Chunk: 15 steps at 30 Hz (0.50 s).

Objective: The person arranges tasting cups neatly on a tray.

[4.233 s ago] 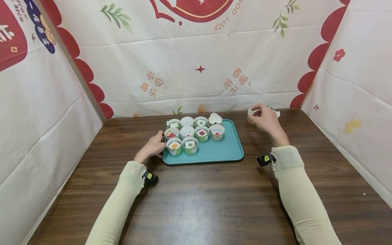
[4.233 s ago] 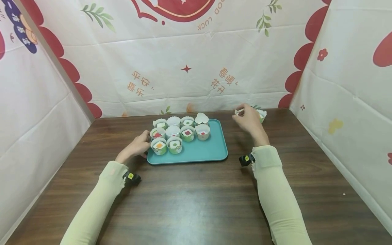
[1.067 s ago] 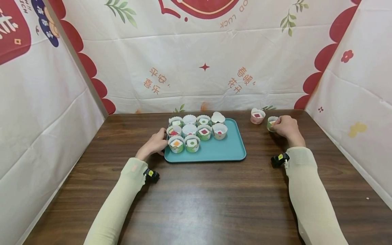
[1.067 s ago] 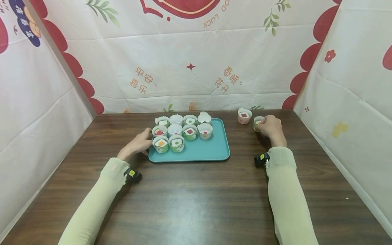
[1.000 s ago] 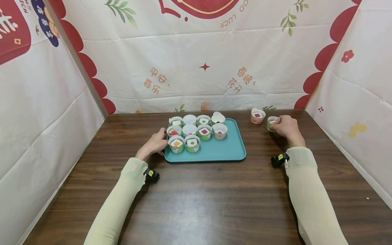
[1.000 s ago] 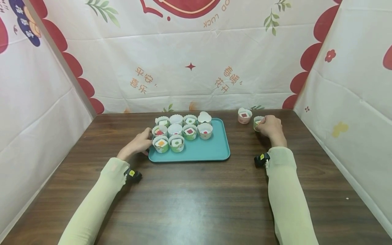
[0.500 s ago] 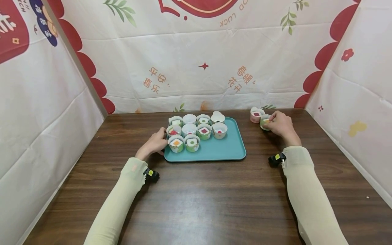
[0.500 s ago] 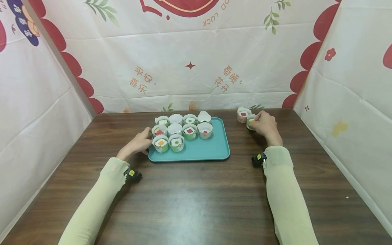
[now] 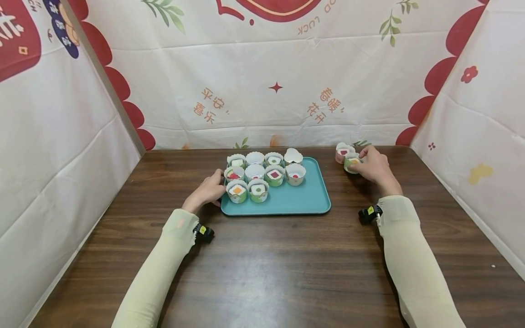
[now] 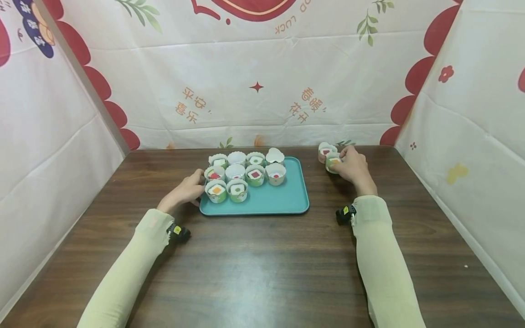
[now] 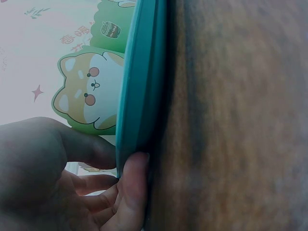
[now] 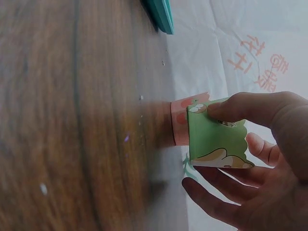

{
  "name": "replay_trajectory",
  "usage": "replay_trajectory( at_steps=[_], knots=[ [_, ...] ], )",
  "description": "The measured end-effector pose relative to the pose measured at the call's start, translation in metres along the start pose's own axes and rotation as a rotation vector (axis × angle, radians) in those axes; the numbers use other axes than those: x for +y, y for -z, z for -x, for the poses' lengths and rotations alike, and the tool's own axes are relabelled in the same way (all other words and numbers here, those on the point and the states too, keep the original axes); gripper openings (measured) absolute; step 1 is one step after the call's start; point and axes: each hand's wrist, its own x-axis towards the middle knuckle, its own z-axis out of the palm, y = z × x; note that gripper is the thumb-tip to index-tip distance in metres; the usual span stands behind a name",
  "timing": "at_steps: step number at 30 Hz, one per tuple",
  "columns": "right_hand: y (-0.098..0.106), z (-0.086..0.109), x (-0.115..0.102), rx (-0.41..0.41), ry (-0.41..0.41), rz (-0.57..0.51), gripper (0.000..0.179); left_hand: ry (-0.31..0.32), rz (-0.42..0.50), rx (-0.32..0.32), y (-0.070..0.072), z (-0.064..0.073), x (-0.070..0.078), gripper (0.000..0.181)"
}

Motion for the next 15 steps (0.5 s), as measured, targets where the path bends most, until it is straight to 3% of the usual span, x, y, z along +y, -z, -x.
replay_trajectory(
  at_steps=[15],
  knots=[
    [0.0015, -0.0009, -0.0086, -0.030, 0.035, 0.001, 0.051, 0.001, 0.021, -0.005, -0.0008, 0.0003, 0.0001, 0.048]
  ],
)
